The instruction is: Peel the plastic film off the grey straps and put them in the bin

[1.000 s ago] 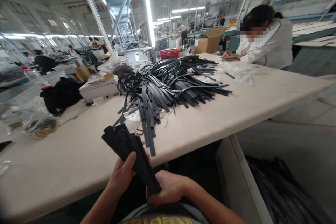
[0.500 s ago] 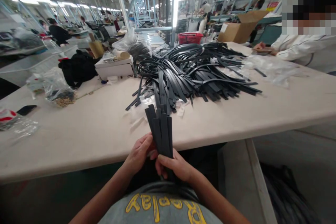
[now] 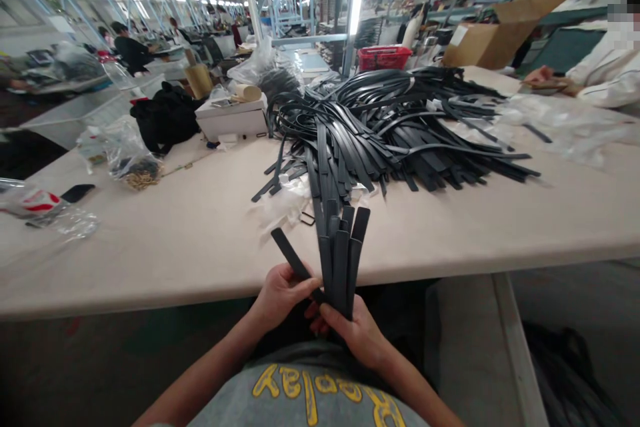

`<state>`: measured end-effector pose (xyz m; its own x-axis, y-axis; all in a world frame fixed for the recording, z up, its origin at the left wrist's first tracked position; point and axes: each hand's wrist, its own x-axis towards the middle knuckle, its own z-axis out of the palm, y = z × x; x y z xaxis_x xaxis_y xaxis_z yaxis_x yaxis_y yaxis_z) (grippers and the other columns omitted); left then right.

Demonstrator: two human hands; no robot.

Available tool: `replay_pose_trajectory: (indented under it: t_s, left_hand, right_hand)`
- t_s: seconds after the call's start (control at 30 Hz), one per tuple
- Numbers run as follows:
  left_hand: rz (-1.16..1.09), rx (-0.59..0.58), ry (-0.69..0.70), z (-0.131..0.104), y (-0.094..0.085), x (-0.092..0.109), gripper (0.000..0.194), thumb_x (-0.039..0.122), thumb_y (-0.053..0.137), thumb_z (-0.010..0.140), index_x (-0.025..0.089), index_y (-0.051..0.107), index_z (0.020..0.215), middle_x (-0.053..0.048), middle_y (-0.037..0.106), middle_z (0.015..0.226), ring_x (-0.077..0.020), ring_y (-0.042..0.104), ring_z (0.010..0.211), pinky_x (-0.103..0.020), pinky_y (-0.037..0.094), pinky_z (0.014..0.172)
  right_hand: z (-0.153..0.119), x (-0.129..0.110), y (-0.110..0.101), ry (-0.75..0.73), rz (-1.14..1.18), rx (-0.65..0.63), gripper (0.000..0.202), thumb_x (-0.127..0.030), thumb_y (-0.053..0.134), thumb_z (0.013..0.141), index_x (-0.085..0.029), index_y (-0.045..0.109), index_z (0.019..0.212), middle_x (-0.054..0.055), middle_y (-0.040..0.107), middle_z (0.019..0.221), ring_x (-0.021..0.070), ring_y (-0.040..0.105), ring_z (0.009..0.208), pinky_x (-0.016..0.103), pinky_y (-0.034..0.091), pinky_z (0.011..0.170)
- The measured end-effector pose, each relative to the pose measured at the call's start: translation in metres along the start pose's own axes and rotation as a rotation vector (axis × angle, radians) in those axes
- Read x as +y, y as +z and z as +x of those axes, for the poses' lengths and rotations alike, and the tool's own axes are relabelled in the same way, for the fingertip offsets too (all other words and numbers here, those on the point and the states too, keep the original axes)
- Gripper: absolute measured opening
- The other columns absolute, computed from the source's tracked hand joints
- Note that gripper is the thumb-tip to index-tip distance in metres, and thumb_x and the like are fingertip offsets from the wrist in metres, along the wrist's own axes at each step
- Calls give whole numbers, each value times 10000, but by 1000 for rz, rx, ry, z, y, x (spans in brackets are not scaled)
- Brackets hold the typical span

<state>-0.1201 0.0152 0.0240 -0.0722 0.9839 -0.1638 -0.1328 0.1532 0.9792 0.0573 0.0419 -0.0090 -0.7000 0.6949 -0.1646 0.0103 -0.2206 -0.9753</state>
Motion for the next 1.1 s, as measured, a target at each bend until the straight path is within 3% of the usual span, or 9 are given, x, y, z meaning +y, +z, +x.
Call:
replay_pose_trajectory:
  t_s: [0.2,0.33,0.47,0.57,0.7,0.8,0.9,1.0,1.1]
  left_hand:
    - [46,-136,20,-5,15,-1,223,372,675,807,156,658,753,-6,655,627,-138,603,565,-238,469,570]
    - [182,-214,65,7,20,3,217,370,651,830,162,683,779,-17,690,718,-147,615,667,-239,468,634]
    - [558,-139,292,48,23,18,206,364,607,871,195,717,826,-19,716,790,-160,635,747,-259,470,721]
    - [921,-79,482,92,34,29,215,368,628,869,206,715,981,-53,727,955,-197,655,886,-305,467,834]
    - [1327,-45,467,147,60,31,323,412,694,810,161,695,1013,-131,688,1074,-281,609,1065,-390,427,931]
    - [1308,-21,357,174,74,29,191,314,679,810,131,697,862,-167,684,1028,-303,587,1091,-423,382,973]
    - [1200,-1,340,185,74,29,124,188,594,837,137,686,773,-159,697,972,-274,599,1055,-403,370,974]
    - [1031,7,333,177,66,30,142,232,597,835,160,687,752,-114,709,883,-235,635,938,-344,424,886]
    - [823,-4,311,150,58,26,246,356,548,873,163,692,819,-62,706,777,-183,660,745,-284,477,719]
  right_hand:
    - [-16,2,-11,-94,-171,140,325,-453,611,895,-157,712,803,61,706,746,189,649,705,309,525,692]
    - [-31,-5,-25,-123,13,323,271,-444,637,885,-183,672,825,28,692,652,168,638,628,292,527,661]
    - [-42,-14,-52,-188,376,588,248,-439,739,798,-210,651,830,-11,661,612,138,605,540,242,515,545]
    - [-48,-20,-69,-168,565,671,303,-455,805,714,-189,669,766,-8,639,604,122,588,521,209,492,489]
    - [-52,-23,-76,-158,631,700,317,-445,846,654,-182,695,744,-3,654,644,120,590,524,209,499,486]
    - [-52,-21,-77,-160,605,716,311,-439,849,651,-178,711,746,8,681,684,119,600,532,205,496,486]
    - [-52,-19,-81,-153,586,726,298,-432,834,675,-166,730,760,28,702,706,120,611,546,199,491,491]
    - [-49,-21,-88,-105,575,713,298,-428,800,716,-144,751,790,45,696,656,127,612,548,202,491,501]
    - [-42,-29,-92,-9,563,658,338,-427,747,757,-114,773,881,57,677,593,137,600,526,207,470,464]
